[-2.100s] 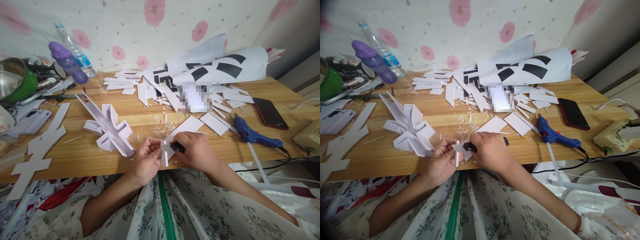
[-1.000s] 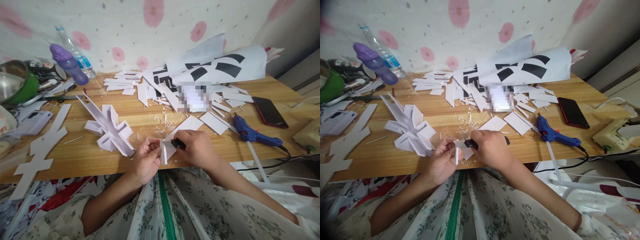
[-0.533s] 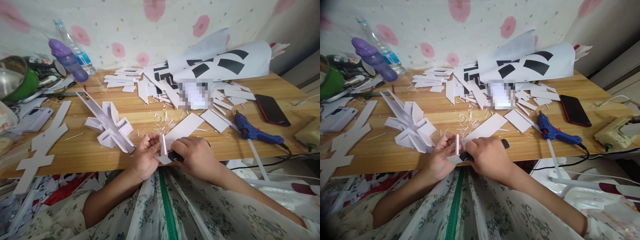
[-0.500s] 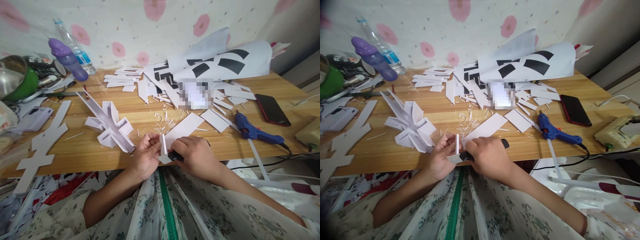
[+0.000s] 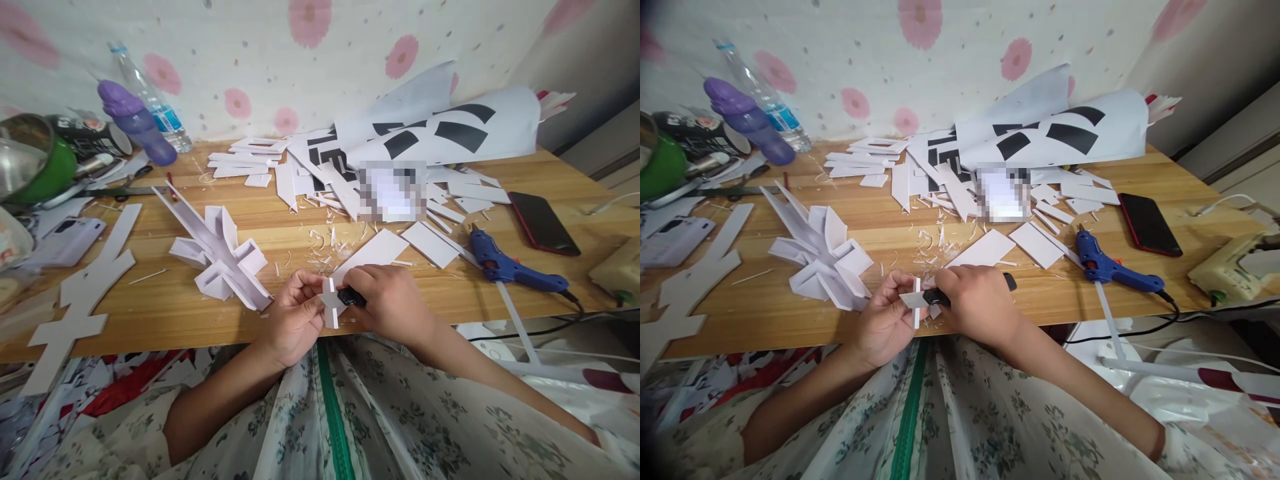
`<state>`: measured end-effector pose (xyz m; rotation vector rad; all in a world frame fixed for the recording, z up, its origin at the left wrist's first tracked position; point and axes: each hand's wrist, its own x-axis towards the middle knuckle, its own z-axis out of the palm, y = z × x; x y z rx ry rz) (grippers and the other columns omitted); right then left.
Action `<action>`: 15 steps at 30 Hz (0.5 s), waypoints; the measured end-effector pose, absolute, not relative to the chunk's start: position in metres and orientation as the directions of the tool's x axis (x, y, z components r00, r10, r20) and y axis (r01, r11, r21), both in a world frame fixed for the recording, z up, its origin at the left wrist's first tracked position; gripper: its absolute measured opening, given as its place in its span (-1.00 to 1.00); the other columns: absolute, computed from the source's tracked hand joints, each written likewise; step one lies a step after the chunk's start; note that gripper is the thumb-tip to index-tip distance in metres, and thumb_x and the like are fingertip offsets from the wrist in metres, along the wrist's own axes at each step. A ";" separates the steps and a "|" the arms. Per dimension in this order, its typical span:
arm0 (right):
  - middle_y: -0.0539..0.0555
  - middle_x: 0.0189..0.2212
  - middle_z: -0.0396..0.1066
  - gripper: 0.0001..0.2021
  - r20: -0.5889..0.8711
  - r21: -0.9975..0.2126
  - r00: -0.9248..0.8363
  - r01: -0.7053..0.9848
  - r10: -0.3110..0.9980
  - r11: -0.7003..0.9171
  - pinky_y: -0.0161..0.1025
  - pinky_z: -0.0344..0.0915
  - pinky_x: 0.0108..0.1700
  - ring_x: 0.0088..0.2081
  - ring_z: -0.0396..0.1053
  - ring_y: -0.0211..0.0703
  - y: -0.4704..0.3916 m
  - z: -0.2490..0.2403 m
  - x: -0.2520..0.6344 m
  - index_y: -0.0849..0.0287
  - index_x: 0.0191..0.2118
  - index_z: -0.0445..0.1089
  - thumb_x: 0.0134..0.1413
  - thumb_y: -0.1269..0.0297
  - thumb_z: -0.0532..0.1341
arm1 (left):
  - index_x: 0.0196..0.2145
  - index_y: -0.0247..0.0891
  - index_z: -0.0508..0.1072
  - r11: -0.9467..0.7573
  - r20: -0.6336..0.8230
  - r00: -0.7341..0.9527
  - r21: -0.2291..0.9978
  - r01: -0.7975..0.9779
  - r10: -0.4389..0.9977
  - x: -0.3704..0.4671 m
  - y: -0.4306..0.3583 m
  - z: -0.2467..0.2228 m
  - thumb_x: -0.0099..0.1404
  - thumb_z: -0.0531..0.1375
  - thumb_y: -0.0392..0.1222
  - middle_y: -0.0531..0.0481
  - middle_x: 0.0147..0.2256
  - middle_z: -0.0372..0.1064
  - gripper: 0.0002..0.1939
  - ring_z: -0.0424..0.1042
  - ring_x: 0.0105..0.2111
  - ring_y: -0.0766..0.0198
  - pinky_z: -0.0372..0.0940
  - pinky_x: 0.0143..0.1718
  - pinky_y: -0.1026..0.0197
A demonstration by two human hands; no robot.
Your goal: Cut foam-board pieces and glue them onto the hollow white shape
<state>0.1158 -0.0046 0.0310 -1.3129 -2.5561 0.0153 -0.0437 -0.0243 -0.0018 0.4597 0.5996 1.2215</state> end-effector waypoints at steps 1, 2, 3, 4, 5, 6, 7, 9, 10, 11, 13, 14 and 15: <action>0.07 -0.51 0.45 -0.88 0.226 -0.132 -0.549 0.801 0.805 0.584 -0.26 -0.13 -0.48 -0.51 0.30 -0.19 -0.003 0.031 0.115 0.23 -0.38 0.38 -0.10 0.38 0.13 | -0.42 -0.24 0.41 0.288 -0.181 0.225 0.625 -0.725 0.957 -0.044 -0.024 -0.002 -0.16 0.46 -0.25 0.14 -0.46 0.44 -0.65 0.38 -0.52 0.44 0.27 -0.46 0.36; 0.07 -0.50 0.45 -0.88 0.226 -0.134 -0.544 0.804 0.808 0.579 -0.26 -0.12 -0.48 -0.50 0.31 -0.18 -0.002 0.030 0.115 0.23 -0.37 0.38 -0.10 0.38 0.13 | -0.42 -0.24 0.41 0.295 -0.185 0.230 0.626 -0.722 0.956 -0.044 -0.025 -0.003 -0.15 0.46 -0.25 0.14 -0.46 0.44 -0.65 0.38 -0.52 0.44 0.27 -0.46 0.36; 0.06 -0.51 0.45 -0.87 0.229 -0.137 -0.539 0.807 0.811 0.575 -0.26 -0.11 -0.48 -0.50 0.31 -0.18 -0.001 0.030 0.115 0.22 -0.37 0.38 -0.09 0.37 0.13 | -0.41 -0.23 0.41 0.302 -0.187 0.237 0.627 -0.718 0.953 -0.045 -0.025 -0.003 -0.14 0.46 -0.25 0.13 -0.46 0.44 -0.66 0.38 -0.52 0.44 0.26 -0.47 0.36; 0.06 -0.51 0.45 -0.87 0.234 -0.138 -0.531 0.811 0.815 0.568 -0.26 -0.11 -0.48 -0.50 0.32 -0.18 0.000 0.030 0.115 0.22 -0.37 0.38 -0.08 0.37 0.12 | -0.40 -0.23 0.41 0.306 -0.185 0.245 0.627 -0.716 0.952 -0.045 -0.025 -0.003 -0.13 0.45 -0.24 0.13 -0.46 0.44 -0.66 0.38 -0.52 0.43 0.25 -0.47 0.36; 0.06 -0.52 0.45 -0.87 0.239 -0.135 -0.520 0.818 0.820 0.558 -0.26 -0.11 -0.48 -0.51 0.32 -0.17 0.001 0.029 0.115 0.22 -0.37 0.38 -0.08 0.35 0.12 | -0.40 -0.23 0.41 0.309 -0.180 0.253 0.628 -0.715 0.951 -0.045 -0.025 -0.004 -0.11 0.44 -0.24 0.13 -0.48 0.43 -0.67 0.38 -0.52 0.43 0.24 -0.47 0.36; 0.07 -0.52 0.45 -0.87 0.243 -0.128 -0.507 0.828 0.827 0.546 -0.26 -0.12 -0.49 -0.51 0.32 -0.17 0.003 0.029 0.115 0.22 -0.38 0.38 -0.07 0.34 0.12 | -0.39 -0.22 0.40 0.309 -0.175 0.258 0.629 -0.713 0.950 -0.045 -0.026 -0.004 -0.09 0.44 -0.24 0.13 -0.49 0.42 -0.68 0.37 -0.52 0.43 0.24 -0.47 0.37; 0.07 -0.53 0.45 -0.87 0.245 -0.117 -0.492 0.840 0.836 0.529 -0.26 -0.12 -0.49 -0.52 0.32 -0.17 0.005 0.029 0.115 0.21 -0.39 0.38 -0.07 0.33 0.12 | -0.39 -0.22 0.40 0.308 -0.167 0.262 0.633 -0.711 0.950 -0.046 -0.026 -0.004 -0.08 0.43 -0.25 0.13 -0.51 0.41 -0.69 0.37 -0.52 0.43 0.24 -0.47 0.37; 0.09 -0.53 0.45 -0.87 0.242 -0.100 -0.454 0.867 0.857 0.488 -0.27 -0.13 -0.49 -0.53 0.31 -0.15 0.009 0.029 0.116 0.21 -0.40 0.39 -0.09 0.33 0.12 | -0.40 -0.22 0.39 0.301 -0.155 0.265 0.647 -0.701 0.952 -0.046 -0.027 -0.005 -0.06 0.42 -0.25 0.13 -0.52 0.40 -0.71 0.35 -0.53 0.43 0.23 -0.47 0.36; 0.09 -0.53 0.45 -0.87 0.242 -0.099 -0.431 0.880 0.869 0.464 -0.27 -0.12 -0.50 -0.53 0.31 -0.15 0.012 0.030 0.118 0.21 -0.41 0.38 -0.10 0.32 0.12 | -0.40 -0.23 0.39 0.297 -0.154 0.263 0.656 -0.694 0.953 -0.046 -0.027 -0.004 -0.06 0.41 -0.24 0.13 -0.52 0.40 -0.71 0.35 -0.54 0.43 0.23 -0.47 0.36; 0.09 -0.54 0.44 -0.87 0.242 -0.107 -0.406 0.892 0.881 0.440 -0.27 -0.12 -0.50 -0.53 0.30 -0.15 0.013 0.030 0.119 0.21 -0.41 0.38 -0.10 0.33 0.12 | -0.40 -0.23 0.39 0.294 -0.156 0.257 0.665 -0.687 0.954 -0.046 -0.027 -0.004 -0.06 0.41 -0.23 0.12 -0.52 0.40 -0.71 0.35 -0.53 0.43 0.23 -0.47 0.36; 0.08 -0.55 0.43 -0.88 0.249 -0.177 -0.344 0.903 0.905 0.391 -0.29 -0.09 -0.50 -0.54 0.28 -0.16 0.014 0.031 0.123 0.20 -0.40 0.38 -0.09 0.32 0.13 | -0.40 -0.23 0.38 0.277 -0.167 0.224 0.682 -0.677 0.960 -0.046 -0.028 -0.004 -0.06 0.41 -0.23 0.12 -0.50 0.40 -0.70 0.35 -0.52 0.42 0.23 -0.46 0.35; 0.06 -0.55 0.42 -0.89 0.247 -0.242 -0.320 0.894 0.915 0.378 -0.29 -0.06 -0.50 -0.54 0.28 -0.18 0.014 0.033 0.125 0.20 -0.40 0.37 -0.07 0.31 0.14 | -0.40 -0.23 0.38 0.262 -0.172 0.198 0.690 -0.675 0.965 -0.045 -0.029 -0.004 -0.06 0.41 -0.23 0.12 -0.49 0.39 -0.70 0.35 -0.50 0.42 0.24 -0.45 0.35; 0.05 -0.56 0.41 -0.89 0.239 -0.321 -0.307 0.871 0.921 0.373 -0.31 -0.03 -0.49 -0.54 0.27 -0.20 0.012 0.035 0.127 0.20 -0.41 0.36 -0.04 0.29 0.14 | -0.40 -0.23 0.37 0.241 -0.173 0.169 0.698 -0.674 0.970 -0.044 -0.030 -0.004 -0.05 0.41 -0.23 0.13 -0.48 0.38 -0.70 0.35 -0.49 0.42 0.24 -0.43 0.34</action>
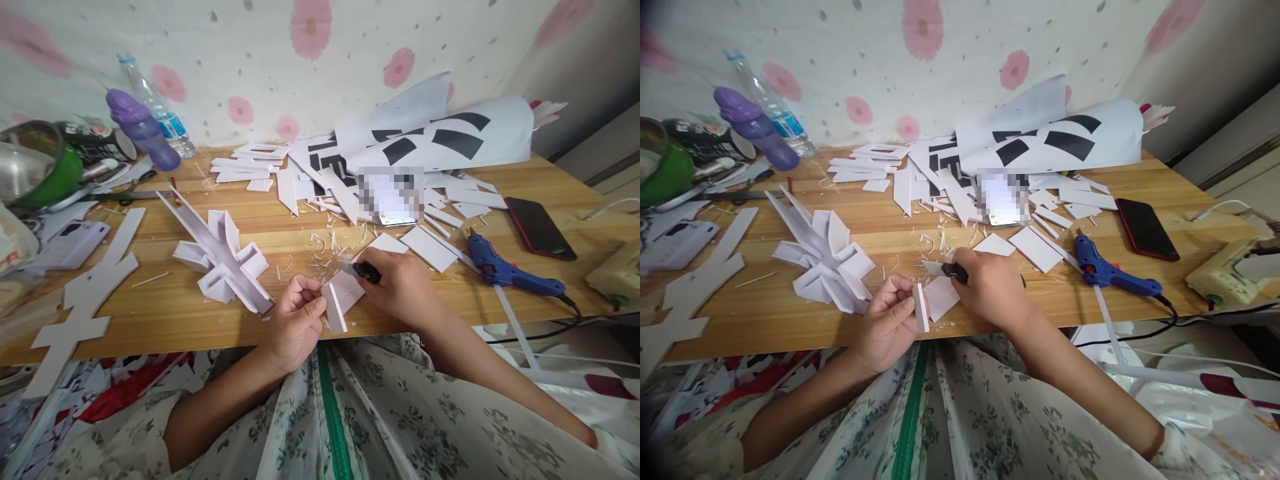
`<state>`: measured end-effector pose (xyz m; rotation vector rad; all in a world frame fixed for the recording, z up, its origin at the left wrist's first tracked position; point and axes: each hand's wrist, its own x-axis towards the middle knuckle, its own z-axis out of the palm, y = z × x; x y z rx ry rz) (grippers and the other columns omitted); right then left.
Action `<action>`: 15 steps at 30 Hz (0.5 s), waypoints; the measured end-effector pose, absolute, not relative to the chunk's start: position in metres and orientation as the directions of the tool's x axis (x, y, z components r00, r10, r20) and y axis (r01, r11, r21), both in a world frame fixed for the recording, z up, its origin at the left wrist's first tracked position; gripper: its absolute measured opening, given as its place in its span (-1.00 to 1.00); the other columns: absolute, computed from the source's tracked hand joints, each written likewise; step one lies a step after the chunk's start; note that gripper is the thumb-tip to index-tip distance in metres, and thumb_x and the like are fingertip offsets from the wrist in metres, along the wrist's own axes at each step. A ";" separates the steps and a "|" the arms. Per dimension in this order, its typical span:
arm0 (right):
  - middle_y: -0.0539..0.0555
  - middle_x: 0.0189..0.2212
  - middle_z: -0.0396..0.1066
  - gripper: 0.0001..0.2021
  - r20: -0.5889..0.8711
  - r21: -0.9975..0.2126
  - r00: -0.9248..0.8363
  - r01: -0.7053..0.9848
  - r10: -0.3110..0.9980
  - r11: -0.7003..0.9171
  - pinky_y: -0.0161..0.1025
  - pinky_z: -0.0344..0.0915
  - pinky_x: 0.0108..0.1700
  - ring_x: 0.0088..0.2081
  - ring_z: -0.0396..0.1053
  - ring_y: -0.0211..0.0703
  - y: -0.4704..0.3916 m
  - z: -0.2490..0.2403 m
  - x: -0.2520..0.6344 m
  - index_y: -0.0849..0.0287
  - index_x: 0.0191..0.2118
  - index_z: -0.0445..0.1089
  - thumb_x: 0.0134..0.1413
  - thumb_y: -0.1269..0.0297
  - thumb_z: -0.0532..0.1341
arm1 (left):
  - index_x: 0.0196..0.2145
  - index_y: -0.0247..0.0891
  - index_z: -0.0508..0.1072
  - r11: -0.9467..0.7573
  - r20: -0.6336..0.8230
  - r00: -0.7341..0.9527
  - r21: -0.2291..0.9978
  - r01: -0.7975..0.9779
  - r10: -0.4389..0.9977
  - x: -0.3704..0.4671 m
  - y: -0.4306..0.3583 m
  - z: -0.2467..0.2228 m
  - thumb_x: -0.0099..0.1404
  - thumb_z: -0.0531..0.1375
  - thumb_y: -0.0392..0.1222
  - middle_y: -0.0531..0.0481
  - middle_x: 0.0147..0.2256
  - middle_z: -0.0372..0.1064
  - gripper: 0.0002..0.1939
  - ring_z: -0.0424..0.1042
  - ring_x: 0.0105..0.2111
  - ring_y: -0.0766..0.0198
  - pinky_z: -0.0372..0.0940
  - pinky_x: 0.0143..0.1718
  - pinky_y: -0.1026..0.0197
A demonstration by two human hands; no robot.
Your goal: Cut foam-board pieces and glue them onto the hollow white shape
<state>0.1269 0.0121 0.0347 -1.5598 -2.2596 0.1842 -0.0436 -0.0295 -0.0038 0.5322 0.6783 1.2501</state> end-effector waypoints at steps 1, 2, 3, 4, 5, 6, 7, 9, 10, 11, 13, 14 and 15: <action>0.03 -0.56 0.40 -0.88 0.224 -0.405 -0.308 0.833 0.925 0.376 -0.32 0.00 -0.48 -0.54 0.26 -0.23 0.009 0.037 0.129 0.20 -0.41 0.36 0.00 0.27 0.15 | -0.40 -0.23 0.36 0.217 -0.169 0.138 0.709 -0.671 0.976 -0.042 -0.030 -0.004 -0.04 0.40 -0.23 0.13 -0.48 0.37 -0.70 0.35 -0.48 0.42 0.25 -0.41 0.34; 0.01 -0.56 0.39 -0.86 0.204 -0.484 -0.324 0.787 0.924 0.383 -0.33 0.03 -0.47 -0.54 0.26 -0.25 0.006 0.040 0.131 0.19 -0.40 0.36 0.04 0.24 0.15 | -0.39 -0.23 0.35 0.192 -0.159 0.111 0.720 -0.667 0.981 -0.040 -0.031 -0.004 -0.03 0.40 -0.22 0.15 -0.49 0.35 -0.71 0.35 -0.48 0.43 0.25 -0.40 0.34; 0.00 -0.55 0.39 -0.83 0.183 -0.551 -0.351 0.736 0.918 0.392 -0.34 0.06 -0.46 -0.53 0.26 -0.27 0.002 0.042 0.132 0.19 -0.40 0.37 0.07 0.21 0.15 | -0.39 -0.23 0.35 0.168 -0.145 0.089 0.733 -0.660 0.985 -0.039 -0.032 -0.005 0.00 0.38 -0.21 0.15 -0.49 0.34 -0.71 0.35 -0.48 0.43 0.25 -0.39 0.34; -0.01 -0.54 0.39 -0.81 0.168 -0.603 -0.385 0.688 0.907 0.404 -0.35 0.07 -0.46 -0.52 0.27 -0.28 -0.002 0.045 0.134 0.20 -0.39 0.38 0.10 0.18 0.15 | -0.38 -0.22 0.33 0.145 -0.130 0.072 0.747 -0.649 0.989 -0.037 -0.033 -0.005 0.02 0.37 -0.20 0.16 -0.50 0.33 -0.72 0.35 -0.49 0.43 0.25 -0.39 0.34; -0.01 -0.54 0.40 -0.78 0.159 -0.640 -0.418 0.646 0.895 0.416 -0.36 0.09 -0.46 -0.51 0.27 -0.28 -0.006 0.047 0.135 0.20 -0.37 0.39 0.10 0.15 0.16 | -0.38 -0.22 0.32 0.124 -0.115 0.057 0.764 -0.634 0.992 -0.035 -0.033 -0.006 0.05 0.36 -0.19 0.16 -0.50 0.33 -0.74 0.35 -0.49 0.43 0.25 -0.39 0.34; -0.01 -0.53 0.40 -0.77 0.155 -0.665 -0.446 0.613 0.882 0.427 -0.36 0.10 -0.46 -0.51 0.28 -0.29 -0.010 0.049 0.135 0.21 -0.36 0.40 0.10 0.13 0.17 | -0.38 -0.22 0.32 0.104 -0.099 0.041 0.781 -0.616 0.994 -0.034 -0.034 -0.006 0.07 0.34 -0.19 0.16 -0.51 0.33 -0.75 0.36 -0.49 0.43 0.25 -0.39 0.35; -0.01 -0.53 0.40 -0.78 0.155 -0.681 -0.468 0.588 0.870 0.437 -0.37 0.11 -0.46 -0.51 0.27 -0.30 -0.012 0.050 0.136 0.21 -0.35 0.41 0.09 0.14 0.19 | -0.38 -0.22 0.31 0.080 -0.083 0.023 0.798 -0.597 0.996 -0.033 -0.035 -0.006 0.09 0.33 -0.19 0.16 -0.50 0.34 -0.76 0.36 -0.49 0.43 0.25 -0.39 0.35; -0.03 -0.53 0.40 -0.86 0.155 -0.686 -0.487 0.573 0.860 0.448 -0.38 0.11 -0.46 -0.52 0.26 -0.32 -0.016 0.051 0.137 0.21 -0.35 0.42 0.05 0.24 0.22 | -0.38 -0.22 0.31 0.037 -0.053 -0.013 0.823 -0.567 0.999 -0.032 -0.037 -0.005 0.10 0.32 -0.21 0.16 -0.46 0.34 -0.78 0.39 -0.47 0.43 0.27 -0.37 0.34; -0.04 -0.54 0.40 -0.91 0.159 -0.680 -0.487 0.577 0.859 0.453 -0.39 0.11 -0.46 -0.53 0.26 -0.32 -0.016 0.050 0.137 0.21 -0.35 0.41 0.02 0.31 0.22 | -0.38 -0.22 0.32 0.024 -0.040 -0.016 0.827 -0.562 0.999 -0.032 -0.039 -0.003 0.10 0.32 -0.22 0.15 -0.42 0.35 -0.78 0.40 -0.46 0.42 0.28 -0.35 0.33; -0.04 -0.53 0.41 -0.94 0.173 -0.671 -0.484 0.580 0.858 0.462 -0.39 0.11 -0.45 -0.52 0.27 -0.32 -0.016 0.049 0.138 0.20 -0.35 0.41 0.00 0.39 0.20 | -0.39 -0.23 0.33 0.022 -0.029 -0.004 0.821 -0.570 1.000 -0.033 -0.040 0.000 0.09 0.33 -0.22 0.14 -0.38 0.36 -0.78 0.42 -0.43 0.41 0.30 -0.33 0.31; -0.02 -0.49 0.43 -0.86 0.233 -0.643 -0.488 0.572 0.841 0.510 -0.39 0.13 -0.42 -0.48 0.32 -0.30 -0.015 0.048 0.138 0.20 -0.34 0.40 -0.04 0.50 0.15 | -0.40 -0.24 0.35 0.062 -0.033 0.060 0.787 -0.614 0.998 -0.036 -0.043 0.006 0.07 0.34 -0.15 0.09 -0.31 0.38 -0.77 0.43 -0.41 0.37 0.34 -0.32 0.25; -0.01 -0.47 0.43 -0.84 0.276 -0.615 -0.502 0.563 0.820 0.552 -0.38 0.14 -0.41 -0.45 0.33 -0.29 -0.015 0.048 0.139 0.20 -0.33 0.39 -0.03 0.52 0.13 | -0.41 -0.25 0.36 0.106 -0.056 0.098 0.764 -0.637 0.994 -0.037 -0.044 0.010 0.08 0.32 -0.09 0.07 -0.32 0.38 -0.75 0.43 -0.43 0.35 0.36 -0.36 0.24; 0.01 -0.47 0.43 -0.85 0.320 -0.573 -0.527 0.554 0.787 0.604 -0.37 0.13 -0.41 -0.45 0.33 -0.28 -0.014 0.048 0.138 0.20 -0.31 0.39 -0.01 0.51 0.13 | -0.42 -0.27 0.36 0.154 -0.092 0.129 0.744 -0.650 0.987 -0.039 -0.045 0.013 0.09 0.31 -0.03 0.06 -0.35 0.38 -0.72 0.41 -0.46 0.36 0.36 -0.42 0.25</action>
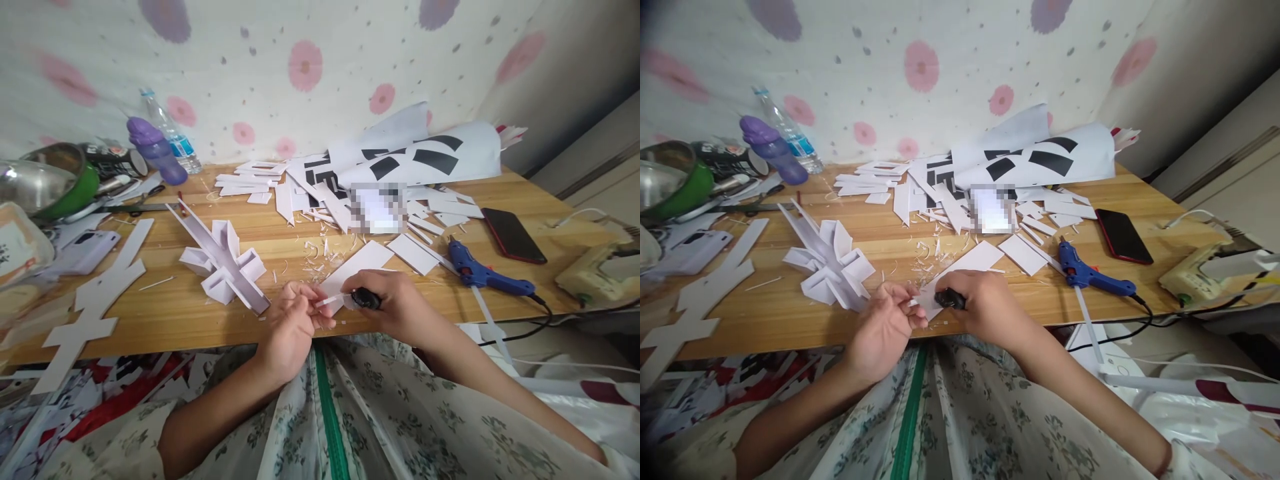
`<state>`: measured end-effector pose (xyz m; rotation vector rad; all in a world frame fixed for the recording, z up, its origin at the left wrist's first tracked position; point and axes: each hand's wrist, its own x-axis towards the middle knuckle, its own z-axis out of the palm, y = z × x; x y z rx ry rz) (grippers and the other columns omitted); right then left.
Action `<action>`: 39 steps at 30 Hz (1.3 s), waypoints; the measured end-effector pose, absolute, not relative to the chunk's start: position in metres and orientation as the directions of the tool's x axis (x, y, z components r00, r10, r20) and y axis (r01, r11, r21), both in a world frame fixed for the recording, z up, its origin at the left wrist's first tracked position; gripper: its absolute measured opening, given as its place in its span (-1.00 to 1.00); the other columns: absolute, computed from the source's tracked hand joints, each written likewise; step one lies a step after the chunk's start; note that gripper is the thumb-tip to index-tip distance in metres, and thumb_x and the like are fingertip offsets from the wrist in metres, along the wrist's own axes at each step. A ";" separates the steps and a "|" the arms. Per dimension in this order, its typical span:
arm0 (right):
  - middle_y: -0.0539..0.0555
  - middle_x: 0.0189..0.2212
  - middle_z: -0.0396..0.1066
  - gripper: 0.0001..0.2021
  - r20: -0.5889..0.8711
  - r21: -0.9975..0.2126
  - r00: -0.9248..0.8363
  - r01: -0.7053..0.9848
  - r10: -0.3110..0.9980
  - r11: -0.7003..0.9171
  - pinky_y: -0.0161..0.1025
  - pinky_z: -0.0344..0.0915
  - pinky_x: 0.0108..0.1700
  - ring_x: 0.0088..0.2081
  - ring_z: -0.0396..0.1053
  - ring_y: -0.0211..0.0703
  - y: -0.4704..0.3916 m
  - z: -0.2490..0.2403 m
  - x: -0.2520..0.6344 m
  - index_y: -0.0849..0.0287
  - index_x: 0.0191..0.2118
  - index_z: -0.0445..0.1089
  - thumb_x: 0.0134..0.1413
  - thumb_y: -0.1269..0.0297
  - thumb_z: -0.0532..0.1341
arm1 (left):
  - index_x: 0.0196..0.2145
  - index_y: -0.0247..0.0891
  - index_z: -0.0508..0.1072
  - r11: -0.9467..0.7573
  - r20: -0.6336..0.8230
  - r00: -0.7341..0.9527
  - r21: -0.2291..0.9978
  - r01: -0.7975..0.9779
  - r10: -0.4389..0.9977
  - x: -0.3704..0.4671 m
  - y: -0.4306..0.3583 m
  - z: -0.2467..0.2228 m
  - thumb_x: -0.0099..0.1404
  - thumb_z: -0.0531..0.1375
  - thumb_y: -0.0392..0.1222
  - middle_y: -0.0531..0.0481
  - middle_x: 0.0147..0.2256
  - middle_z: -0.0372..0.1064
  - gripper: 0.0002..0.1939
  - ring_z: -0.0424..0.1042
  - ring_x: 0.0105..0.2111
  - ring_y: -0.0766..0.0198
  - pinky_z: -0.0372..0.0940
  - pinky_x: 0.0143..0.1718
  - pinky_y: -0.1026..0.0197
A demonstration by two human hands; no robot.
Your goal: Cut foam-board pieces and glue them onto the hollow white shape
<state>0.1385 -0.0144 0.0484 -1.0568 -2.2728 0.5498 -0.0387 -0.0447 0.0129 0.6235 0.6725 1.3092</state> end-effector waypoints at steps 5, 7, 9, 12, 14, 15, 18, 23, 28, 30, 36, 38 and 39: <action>0.01 -0.56 0.34 -0.85 0.465 -0.271 -0.667 0.519 0.583 0.810 -0.30 0.04 -0.45 -0.51 0.24 -0.23 -0.014 0.051 0.136 0.21 -0.30 0.41 0.06 0.23 0.22 | -0.44 -0.33 0.39 0.420 -0.309 0.287 0.714 -0.560 0.907 -0.041 -0.045 0.024 0.02 0.37 -0.13 0.10 -0.53 0.31 -0.73 0.25 -0.64 0.46 0.22 -0.68 0.40; 0.01 -0.54 0.36 -0.81 0.506 -0.230 -0.662 0.514 0.553 0.826 -0.29 0.04 -0.44 -0.49 0.26 -0.21 -0.015 0.051 0.137 0.20 -0.24 0.42 0.04 0.21 0.23 | -0.41 -0.33 0.41 0.449 -0.317 0.323 0.703 -0.552 0.892 -0.040 -0.046 0.024 -0.02 0.39 -0.21 0.12 -0.54 0.30 -0.73 0.23 -0.66 0.48 0.19 -0.68 0.41; 0.05 -0.46 0.41 -0.76 0.541 -0.256 -0.599 0.551 0.591 0.794 -0.30 0.09 -0.41 -0.44 0.31 -0.19 -0.015 0.049 0.139 0.20 -0.13 0.39 0.05 0.29 0.20 | -0.35 -0.31 0.42 0.413 -0.278 0.309 0.695 -0.588 0.909 -0.039 -0.047 0.024 -0.03 0.39 -0.24 0.14 -0.58 0.28 -0.72 0.24 -0.65 0.48 0.19 -0.64 0.41; 0.09 -0.40 0.46 -0.70 0.515 -0.314 -0.480 0.665 0.710 0.678 -0.30 0.13 -0.39 -0.40 0.36 -0.17 -0.017 0.046 0.140 0.25 -0.11 0.36 -0.03 0.46 0.12 | -0.28 -0.28 0.43 0.348 -0.230 0.262 0.680 -0.646 0.937 -0.036 -0.049 0.022 0.01 0.37 -0.26 0.15 -0.59 0.29 -0.71 0.28 -0.60 0.46 0.22 -0.56 0.41; 0.08 -0.44 0.46 -0.74 0.462 -0.299 -0.463 0.722 0.757 0.624 -0.31 0.11 -0.41 -0.42 0.36 -0.17 -0.021 0.044 0.139 0.23 -0.23 0.39 -0.11 0.50 0.10 | -0.31 -0.29 0.44 0.335 -0.231 0.243 0.670 -0.662 0.942 -0.035 -0.050 0.022 0.01 0.37 -0.26 0.13 -0.56 0.32 -0.74 0.28 -0.59 0.47 0.22 -0.54 0.41; 0.07 -0.46 0.46 -0.77 0.437 -0.282 -0.471 0.737 0.766 0.614 -0.31 0.09 -0.41 -0.44 0.35 -0.17 -0.022 0.043 0.137 0.22 -0.29 0.39 -0.13 0.50 0.10 | -0.34 -0.31 0.45 0.333 -0.234 0.238 0.667 -0.666 0.943 -0.035 -0.050 0.022 0.00 0.38 -0.26 0.12 -0.54 0.33 -0.75 0.28 -0.59 0.48 0.22 -0.55 0.41; 0.05 -0.48 0.45 -0.83 0.393 -0.231 -0.491 0.766 0.777 0.600 -0.31 0.04 -0.43 -0.46 0.32 -0.18 -0.027 0.040 0.130 0.20 -0.35 0.38 -0.12 0.47 0.11 | -0.42 -0.32 0.44 0.337 -0.251 0.226 0.658 -0.674 0.941 -0.034 -0.049 0.022 -0.05 0.40 -0.28 0.10 -0.49 0.36 -0.76 0.28 -0.58 0.49 0.23 -0.56 0.41; 0.06 -0.51 0.43 -0.90 0.379 -0.186 -0.494 0.788 0.783 0.587 -0.28 0.00 -0.44 -0.47 0.31 -0.16 -0.026 0.036 0.120 0.21 -0.37 0.39 -0.07 0.34 0.18 | -0.46 -0.31 0.41 0.369 -0.262 0.261 0.636 -0.678 0.929 -0.036 -0.049 0.020 -0.06 0.41 -0.25 0.09 -0.53 0.37 -0.75 0.29 -0.60 0.48 0.22 -0.58 0.40; 0.06 -0.49 0.43 -0.90 0.354 -0.205 -0.488 0.791 0.797 0.576 -0.29 0.01 -0.43 -0.46 0.33 -0.17 -0.020 0.035 0.116 0.22 -0.36 0.38 -0.07 0.38 0.17 | -0.40 -0.29 0.40 0.383 -0.247 0.293 0.628 -0.677 0.924 -0.039 -0.050 0.015 -0.03 0.40 -0.20 0.09 -0.61 0.35 -0.72 0.32 -0.60 0.41 0.26 -0.56 0.36; 0.07 -0.49 0.43 -0.89 0.329 -0.208 -0.483 0.801 0.811 0.561 -0.29 0.01 -0.43 -0.46 0.33 -0.16 -0.018 0.035 0.115 0.23 -0.36 0.39 -0.08 0.38 0.16 | -0.39 -0.29 0.40 0.380 -0.236 0.299 0.633 -0.675 0.925 -0.041 -0.049 0.013 -0.02 0.39 -0.18 0.08 -0.61 0.36 -0.72 0.32 -0.61 0.41 0.26 -0.55 0.36; 0.07 -0.49 0.44 -0.87 0.313 -0.208 -0.493 0.798 0.812 0.565 -0.29 0.01 -0.44 -0.47 0.34 -0.16 -0.015 0.034 0.112 0.23 -0.37 0.40 -0.09 0.36 0.16 | -0.42 -0.29 0.39 0.382 -0.218 0.318 0.622 -0.683 0.923 -0.042 -0.047 0.009 0.00 0.39 -0.18 0.07 -0.62 0.38 -0.74 0.33 -0.61 0.41 0.25 -0.54 0.36; 0.07 -0.50 0.44 -0.87 0.322 -0.210 -0.503 0.788 0.802 0.579 -0.29 0.01 -0.45 -0.48 0.33 -0.16 -0.014 0.034 0.112 0.23 -0.37 0.40 -0.08 0.35 0.15 | -0.42 -0.30 0.39 0.384 -0.212 0.326 0.627 -0.678 0.921 -0.042 -0.047 0.009 0.00 0.39 -0.18 0.07 -0.63 0.37 -0.74 0.33 -0.61 0.40 0.25 -0.54 0.36; 0.07 -0.50 0.44 -0.87 0.327 -0.213 -0.498 0.789 0.803 0.576 -0.29 0.01 -0.45 -0.48 0.33 -0.16 -0.014 0.033 0.113 0.23 -0.37 0.40 -0.08 0.35 0.14 | -0.44 -0.31 0.38 0.385 -0.209 0.330 0.634 -0.671 0.920 -0.042 -0.047 0.009 0.01 0.38 -0.17 0.07 -0.63 0.36 -0.74 0.32 -0.61 0.40 0.25 -0.54 0.35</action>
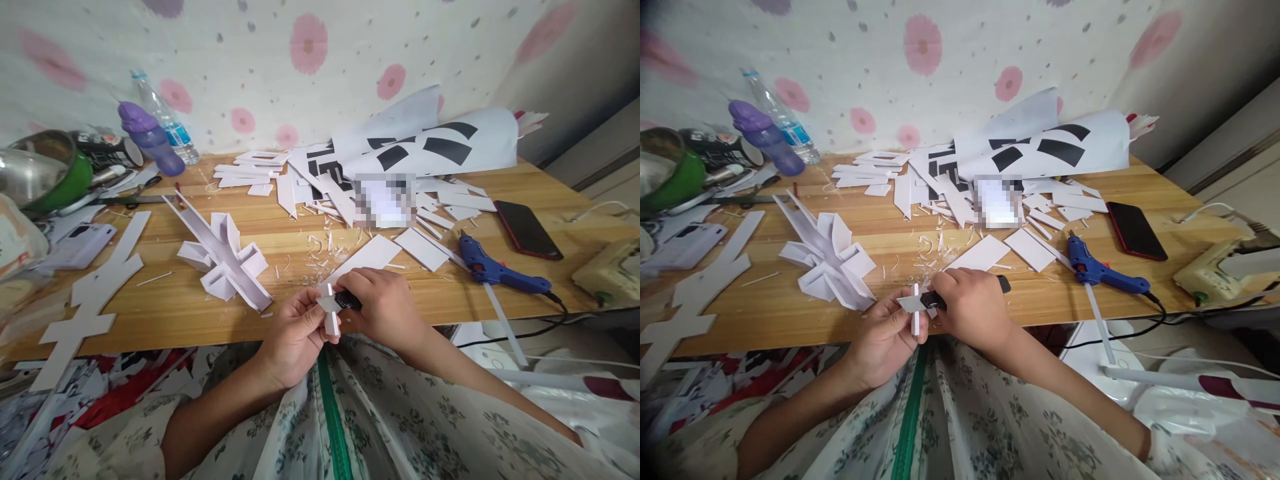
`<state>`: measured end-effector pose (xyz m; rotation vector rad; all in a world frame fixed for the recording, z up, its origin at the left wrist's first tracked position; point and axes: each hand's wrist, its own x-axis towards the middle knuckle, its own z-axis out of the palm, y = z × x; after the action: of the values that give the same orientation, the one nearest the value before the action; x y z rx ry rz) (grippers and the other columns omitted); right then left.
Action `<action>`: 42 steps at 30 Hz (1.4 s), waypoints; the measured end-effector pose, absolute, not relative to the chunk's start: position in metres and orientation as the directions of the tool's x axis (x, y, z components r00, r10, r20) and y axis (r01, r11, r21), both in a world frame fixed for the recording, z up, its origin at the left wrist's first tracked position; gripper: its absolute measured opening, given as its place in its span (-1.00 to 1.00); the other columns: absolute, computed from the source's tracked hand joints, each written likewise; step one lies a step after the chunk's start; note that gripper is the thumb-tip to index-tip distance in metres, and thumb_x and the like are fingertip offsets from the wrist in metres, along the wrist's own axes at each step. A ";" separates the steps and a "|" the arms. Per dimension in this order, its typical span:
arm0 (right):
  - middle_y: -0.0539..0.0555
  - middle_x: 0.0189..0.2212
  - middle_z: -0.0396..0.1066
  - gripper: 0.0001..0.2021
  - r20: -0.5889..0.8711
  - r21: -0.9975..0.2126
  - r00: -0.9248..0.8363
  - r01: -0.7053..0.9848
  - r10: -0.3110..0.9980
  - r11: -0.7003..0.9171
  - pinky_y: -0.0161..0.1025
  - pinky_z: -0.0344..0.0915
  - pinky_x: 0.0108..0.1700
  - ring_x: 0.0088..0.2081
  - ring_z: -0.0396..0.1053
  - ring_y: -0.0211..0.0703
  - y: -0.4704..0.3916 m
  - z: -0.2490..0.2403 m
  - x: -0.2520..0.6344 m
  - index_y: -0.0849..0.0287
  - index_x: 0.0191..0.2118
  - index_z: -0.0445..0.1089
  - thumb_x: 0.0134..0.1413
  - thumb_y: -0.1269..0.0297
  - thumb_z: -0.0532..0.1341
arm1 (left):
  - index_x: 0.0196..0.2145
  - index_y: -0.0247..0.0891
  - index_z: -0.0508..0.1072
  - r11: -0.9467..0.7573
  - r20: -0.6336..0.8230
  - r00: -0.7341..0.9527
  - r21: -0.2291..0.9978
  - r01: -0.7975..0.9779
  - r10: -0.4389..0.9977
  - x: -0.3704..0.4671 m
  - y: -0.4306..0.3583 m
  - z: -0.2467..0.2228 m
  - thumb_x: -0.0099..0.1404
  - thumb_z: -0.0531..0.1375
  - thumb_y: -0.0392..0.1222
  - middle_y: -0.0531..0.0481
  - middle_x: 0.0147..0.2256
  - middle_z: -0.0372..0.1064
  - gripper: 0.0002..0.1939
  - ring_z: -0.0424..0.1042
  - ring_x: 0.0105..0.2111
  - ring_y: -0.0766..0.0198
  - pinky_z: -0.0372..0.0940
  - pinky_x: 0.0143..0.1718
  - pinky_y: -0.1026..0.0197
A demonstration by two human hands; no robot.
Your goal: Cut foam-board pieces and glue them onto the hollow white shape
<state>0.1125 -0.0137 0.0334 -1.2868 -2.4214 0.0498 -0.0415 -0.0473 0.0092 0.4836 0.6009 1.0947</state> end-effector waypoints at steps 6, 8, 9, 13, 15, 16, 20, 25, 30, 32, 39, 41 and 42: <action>0.07 -0.51 0.42 -0.87 0.337 -0.224 -0.492 0.786 0.803 0.576 -0.29 0.01 -0.45 -0.48 0.32 -0.17 -0.011 0.033 0.113 0.22 -0.39 0.38 -0.11 0.39 0.11 | -0.44 -0.30 0.37 0.381 -0.209 0.328 0.656 -0.652 0.921 -0.042 -0.047 0.010 0.01 0.38 -0.14 0.08 -0.63 0.35 -0.72 0.31 -0.62 0.39 0.25 -0.56 0.33; 0.06 -0.52 0.42 -0.86 0.348 -0.220 -0.508 0.773 0.788 0.596 -0.29 0.00 -0.45 -0.49 0.31 -0.18 -0.011 0.033 0.113 0.21 -0.38 0.39 -0.09 0.38 0.11 | -0.38 -0.29 0.39 0.382 -0.210 0.328 0.650 -0.657 0.921 -0.042 -0.047 0.010 0.00 0.39 -0.14 0.09 -0.63 0.36 -0.70 0.32 -0.62 0.38 0.25 -0.56 0.33; 0.05 -0.52 0.42 -0.86 0.350 -0.218 -0.509 0.772 0.786 0.597 -0.30 0.00 -0.45 -0.49 0.32 -0.18 -0.011 0.033 0.113 0.21 -0.38 0.39 -0.09 0.38 0.11 | -0.37 -0.29 0.39 0.384 -0.209 0.331 0.650 -0.656 0.920 -0.042 -0.046 0.010 0.00 0.39 -0.14 0.09 -0.63 0.36 -0.70 0.32 -0.63 0.38 0.25 -0.56 0.33; 0.07 -0.52 0.43 -0.86 0.333 -0.220 -0.481 0.797 0.811 0.562 -0.29 0.00 -0.45 -0.49 0.32 -0.17 -0.010 0.032 0.113 0.22 -0.40 0.38 -0.14 0.41 0.10 | -0.46 -0.31 0.36 0.383 -0.209 0.332 0.663 -0.644 0.920 -0.042 -0.047 0.009 0.02 0.37 -0.13 0.07 -0.63 0.35 -0.73 0.30 -0.63 0.40 0.24 -0.57 0.34; 0.07 -0.52 0.42 -0.86 0.330 -0.225 -0.486 0.792 0.809 0.567 -0.29 0.00 -0.45 -0.49 0.32 -0.17 -0.010 0.032 0.113 0.23 -0.40 0.38 -0.14 0.41 0.10 | -0.46 -0.31 0.37 0.385 -0.212 0.331 0.662 -0.643 0.919 -0.042 -0.047 0.009 0.02 0.38 -0.14 0.07 -0.63 0.35 -0.73 0.31 -0.63 0.39 0.25 -0.57 0.34; 0.07 -0.52 0.42 -0.86 0.329 -0.228 -0.493 0.786 0.805 0.574 -0.29 0.00 -0.46 -0.49 0.32 -0.17 -0.011 0.032 0.113 0.23 -0.40 0.39 -0.13 0.40 0.10 | -0.44 -0.31 0.38 0.386 -0.213 0.332 0.659 -0.645 0.919 -0.042 -0.047 0.009 0.01 0.38 -0.14 0.07 -0.63 0.36 -0.72 0.31 -0.63 0.39 0.25 -0.57 0.34; 0.07 -0.52 0.43 -0.84 0.322 -0.225 -0.485 0.795 0.813 0.563 -0.29 -0.01 -0.46 -0.50 0.32 -0.17 -0.011 0.032 0.113 0.23 -0.40 0.39 -0.15 0.41 0.10 | -0.42 -0.31 0.39 0.390 -0.214 0.336 0.654 -0.648 0.917 -0.042 -0.046 0.009 0.01 0.38 -0.14 0.08 -0.64 0.36 -0.72 0.31 -0.64 0.40 0.25 -0.57 0.36; 0.07 -0.54 0.43 -0.84 0.328 -0.222 -0.485 0.794 0.811 0.565 -0.30 -0.02 -0.47 -0.51 0.31 -0.18 -0.011 0.032 0.113 0.23 -0.41 0.39 -0.17 0.43 0.09 | -0.45 -0.31 0.36 0.387 -0.206 0.341 0.663 -0.641 0.917 -0.042 -0.047 0.008 0.03 0.37 -0.14 0.08 -0.63 0.36 -0.73 0.31 -0.64 0.41 0.25 -0.57 0.36; 0.06 -0.53 0.42 -0.85 0.327 -0.219 -0.491 0.792 0.808 0.570 -0.30 -0.02 -0.46 -0.51 0.30 -0.20 -0.011 0.031 0.114 0.22 -0.40 0.38 -0.16 0.42 0.10 | -0.44 -0.31 0.35 0.377 -0.189 0.344 0.667 -0.643 0.920 -0.042 -0.047 0.007 0.04 0.36 -0.14 0.08 -0.63 0.35 -0.73 0.30 -0.63 0.41 0.24 -0.57 0.36; 0.06 -0.52 0.43 -0.86 0.322 -0.226 -0.490 0.791 0.810 0.569 -0.30 -0.01 -0.46 -0.51 0.31 -0.19 -0.011 0.031 0.115 0.22 -0.40 0.38 -0.15 0.42 0.10 | -0.45 -0.31 0.34 0.379 -0.191 0.345 0.669 -0.639 0.919 -0.043 -0.047 0.007 0.04 0.36 -0.14 0.08 -0.63 0.35 -0.72 0.30 -0.64 0.41 0.23 -0.57 0.36; 0.06 -0.52 0.44 -0.86 0.298 -0.222 -0.488 0.801 0.820 0.557 -0.30 0.00 -0.46 -0.49 0.33 -0.17 -0.012 0.030 0.114 0.22 -0.40 0.39 -0.17 0.42 0.13 | -0.43 -0.30 0.34 0.382 -0.211 0.329 0.664 -0.642 0.920 -0.044 -0.046 0.007 0.02 0.38 -0.12 0.10 -0.63 0.34 -0.69 0.30 -0.63 0.41 0.23 -0.57 0.36; 0.07 -0.51 0.45 -0.85 0.287 -0.218 -0.483 0.808 0.828 0.547 -0.30 0.01 -0.45 -0.49 0.35 -0.16 -0.012 0.029 0.113 0.21 -0.40 0.39 -0.18 0.42 0.12 | -0.43 -0.30 0.34 0.379 -0.207 0.328 0.664 -0.644 0.922 -0.044 -0.046 0.007 0.02 0.38 -0.13 0.10 -0.62 0.34 -0.70 0.30 -0.64 0.42 0.24 -0.57 0.36; 0.07 -0.50 0.45 -0.84 0.287 -0.217 -0.480 0.810 0.829 0.545 -0.29 0.02 -0.45 -0.48 0.36 -0.16 -0.012 0.028 0.112 0.21 -0.39 0.40 -0.18 0.42 0.12 | -0.43 -0.31 0.34 0.378 -0.204 0.331 0.665 -0.644 0.922 -0.044 -0.046 0.007 0.02 0.37 -0.13 0.10 -0.62 0.34 -0.70 0.30 -0.64 0.42 0.24 -0.57 0.37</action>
<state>0.1125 -0.0117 0.0284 -1.3452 -2.4284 0.0726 -0.0437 -0.0464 0.0069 0.5226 0.6195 1.0864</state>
